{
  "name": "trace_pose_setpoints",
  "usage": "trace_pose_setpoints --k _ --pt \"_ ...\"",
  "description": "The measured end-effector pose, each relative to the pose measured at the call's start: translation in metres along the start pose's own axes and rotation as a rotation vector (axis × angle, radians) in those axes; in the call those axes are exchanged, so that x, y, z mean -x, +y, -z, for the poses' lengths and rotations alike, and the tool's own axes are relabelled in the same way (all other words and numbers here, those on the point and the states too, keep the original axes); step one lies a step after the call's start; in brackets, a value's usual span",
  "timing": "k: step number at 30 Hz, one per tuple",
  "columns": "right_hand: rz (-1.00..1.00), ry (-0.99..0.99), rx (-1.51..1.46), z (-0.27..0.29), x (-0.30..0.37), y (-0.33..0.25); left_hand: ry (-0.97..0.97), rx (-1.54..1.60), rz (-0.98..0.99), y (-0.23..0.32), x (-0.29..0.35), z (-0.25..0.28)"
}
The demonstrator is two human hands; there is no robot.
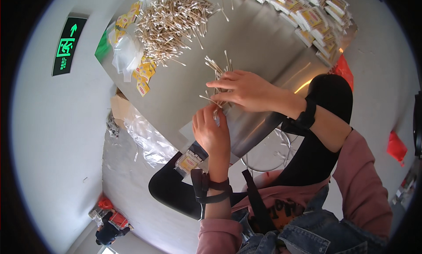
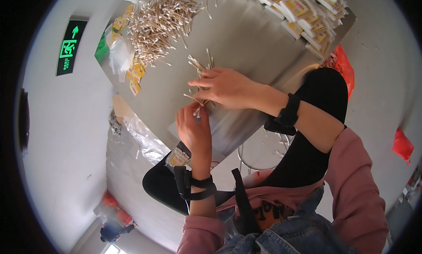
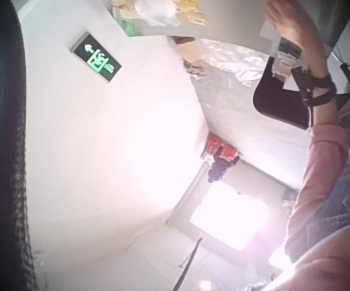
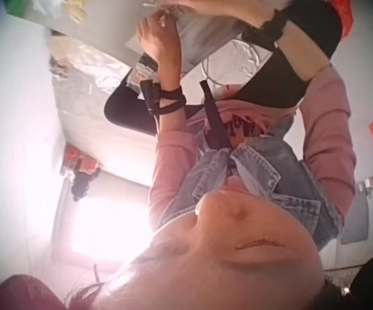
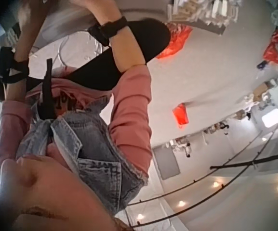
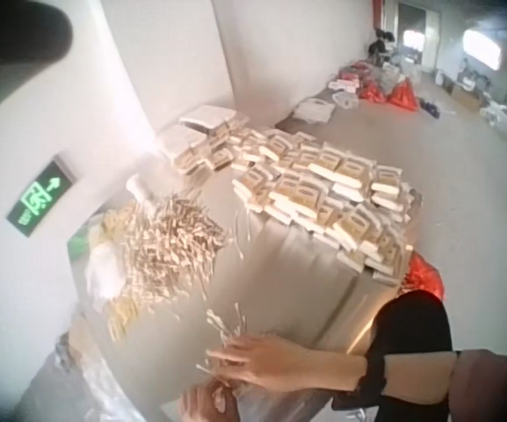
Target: Organizing cotton swabs and placing them into small plastic containers for packaging.
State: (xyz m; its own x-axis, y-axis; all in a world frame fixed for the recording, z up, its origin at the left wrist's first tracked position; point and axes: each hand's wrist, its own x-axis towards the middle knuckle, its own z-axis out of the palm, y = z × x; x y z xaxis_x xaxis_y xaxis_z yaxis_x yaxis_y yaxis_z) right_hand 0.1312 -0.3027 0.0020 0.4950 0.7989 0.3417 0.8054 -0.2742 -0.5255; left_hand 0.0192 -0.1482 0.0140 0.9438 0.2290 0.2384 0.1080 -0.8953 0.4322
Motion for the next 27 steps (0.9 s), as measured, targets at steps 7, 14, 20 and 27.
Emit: trace_pose_setpoints --k 7,14,20,27 --pt "-0.030 0.005 0.053 0.007 -0.002 0.012 0.059 0.237 0.164 -0.011 -0.002 0.010" --pt "-0.080 0.079 0.128 0.011 -0.003 0.011 -0.018 0.291 0.487 -0.020 -0.036 0.014" --pt "-0.121 0.213 -0.019 0.017 -0.001 0.008 -0.238 0.296 0.642 -0.043 -0.058 0.007" --pt "-0.366 0.310 -0.405 0.024 0.003 0.004 -0.029 0.405 0.565 -0.044 -0.052 0.004"
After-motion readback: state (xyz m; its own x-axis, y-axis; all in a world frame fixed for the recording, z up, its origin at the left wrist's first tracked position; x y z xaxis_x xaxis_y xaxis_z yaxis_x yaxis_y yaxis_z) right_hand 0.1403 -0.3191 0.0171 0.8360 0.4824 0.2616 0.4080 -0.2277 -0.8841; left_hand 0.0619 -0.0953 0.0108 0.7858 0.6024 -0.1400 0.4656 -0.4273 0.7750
